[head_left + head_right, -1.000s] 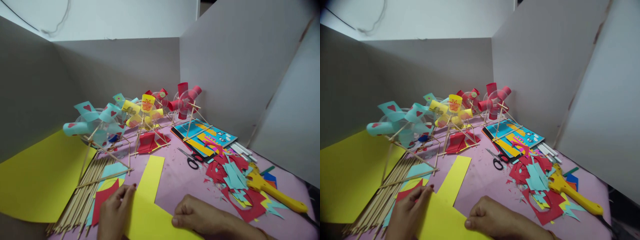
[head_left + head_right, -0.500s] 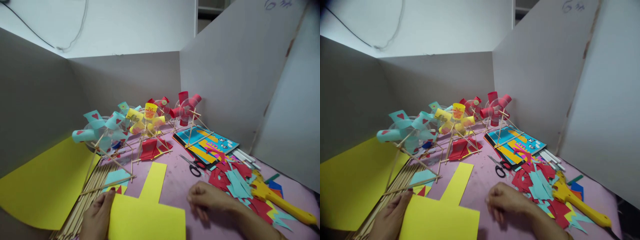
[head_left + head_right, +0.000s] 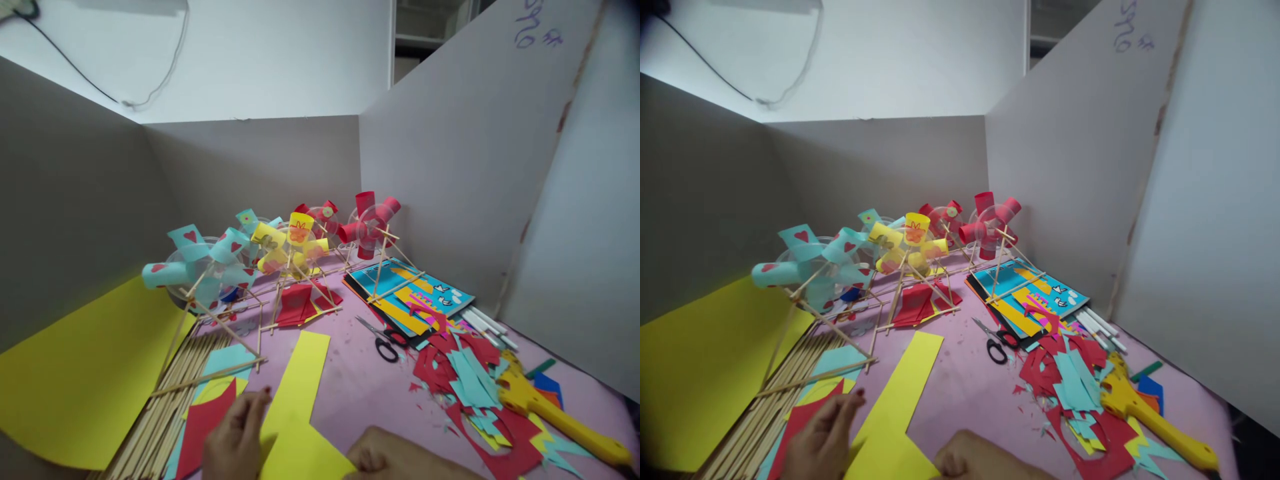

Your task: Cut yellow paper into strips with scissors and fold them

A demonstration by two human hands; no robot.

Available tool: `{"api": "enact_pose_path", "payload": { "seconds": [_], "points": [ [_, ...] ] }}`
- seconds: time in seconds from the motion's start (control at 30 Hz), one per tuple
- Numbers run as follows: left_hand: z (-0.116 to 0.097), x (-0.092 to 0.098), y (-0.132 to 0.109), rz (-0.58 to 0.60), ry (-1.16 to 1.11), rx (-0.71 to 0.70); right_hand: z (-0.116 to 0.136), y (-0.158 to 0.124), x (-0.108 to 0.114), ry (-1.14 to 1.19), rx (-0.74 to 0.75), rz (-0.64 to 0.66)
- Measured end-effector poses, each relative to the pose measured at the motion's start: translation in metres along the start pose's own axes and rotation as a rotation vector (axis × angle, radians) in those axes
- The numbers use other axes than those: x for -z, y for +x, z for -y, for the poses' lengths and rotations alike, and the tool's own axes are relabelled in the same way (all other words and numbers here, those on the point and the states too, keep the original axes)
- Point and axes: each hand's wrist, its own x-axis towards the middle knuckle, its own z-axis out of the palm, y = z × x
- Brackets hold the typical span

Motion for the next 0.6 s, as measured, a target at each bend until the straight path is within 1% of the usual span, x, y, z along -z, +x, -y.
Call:
{"api": "enact_pose_path", "payload": {
  "seconds": [0.03,0.07,0.1,0.13,0.2,0.27,0.3,0.33,0.37,0.4,0.43,0.47,0.5,0.53,0.57,0.6],
  "points": [
    [0.001,0.001,0.003,-0.05,-0.071,0.031,0.002,0.001,0.001,0.044,0.046,-0.034],
    [0.002,-0.002,0.003,-0.068,-0.16,0.053,0.003,0.003,0.0,0.11,0.111,-0.067],
    [0.002,-0.006,0.002,-0.051,-0.267,0.067,0.005,0.006,-0.001,0.184,0.179,-0.106],
    [0.003,-0.013,-0.002,-0.003,-0.375,0.079,0.006,0.009,-0.002,0.25,0.236,-0.146],
    [0.002,-0.029,-0.014,0.151,-0.551,0.185,0.007,0.013,-0.006,0.318,0.289,-0.189],
    [-0.002,-0.039,-0.026,0.23,-0.564,0.258,0.006,0.014,-0.009,0.297,0.265,-0.17],
    [-0.004,-0.04,-0.028,0.248,-0.569,0.28,0.004,0.013,-0.009,0.271,0.242,-0.145],
    [-0.006,-0.038,-0.028,0.244,-0.57,0.286,0.003,0.011,-0.009,0.239,0.217,-0.117],
    [-0.008,-0.033,-0.026,0.21,-0.573,0.289,0.002,0.01,-0.009,0.208,0.196,-0.098],
    [-0.009,-0.028,-0.022,0.149,-0.58,0.283,0.001,0.009,-0.008,0.186,0.181,-0.097],
    [-0.009,-0.023,-0.017,0.063,-0.579,0.275,0.0,0.008,-0.007,0.184,0.179,-0.117],
    [-0.009,-0.019,-0.014,-0.027,-0.577,0.268,-0.001,0.008,-0.006,0.206,0.187,-0.148],
    [-0.008,-0.018,-0.012,-0.081,-0.58,0.252,-0.001,0.009,-0.005,0.245,0.203,-0.187],
    [-0.007,-0.02,-0.012,-0.077,-0.585,0.249,0.0,0.011,-0.004,0.291,0.225,-0.229],
    [-0.007,-0.024,-0.016,-0.002,-0.596,0.244,0.001,0.013,-0.004,0.34,0.251,-0.267],
    [-0.006,-0.031,-0.022,0.103,-0.611,0.249,0.002,0.014,-0.005,0.377,0.278,-0.285]
  ]
}}
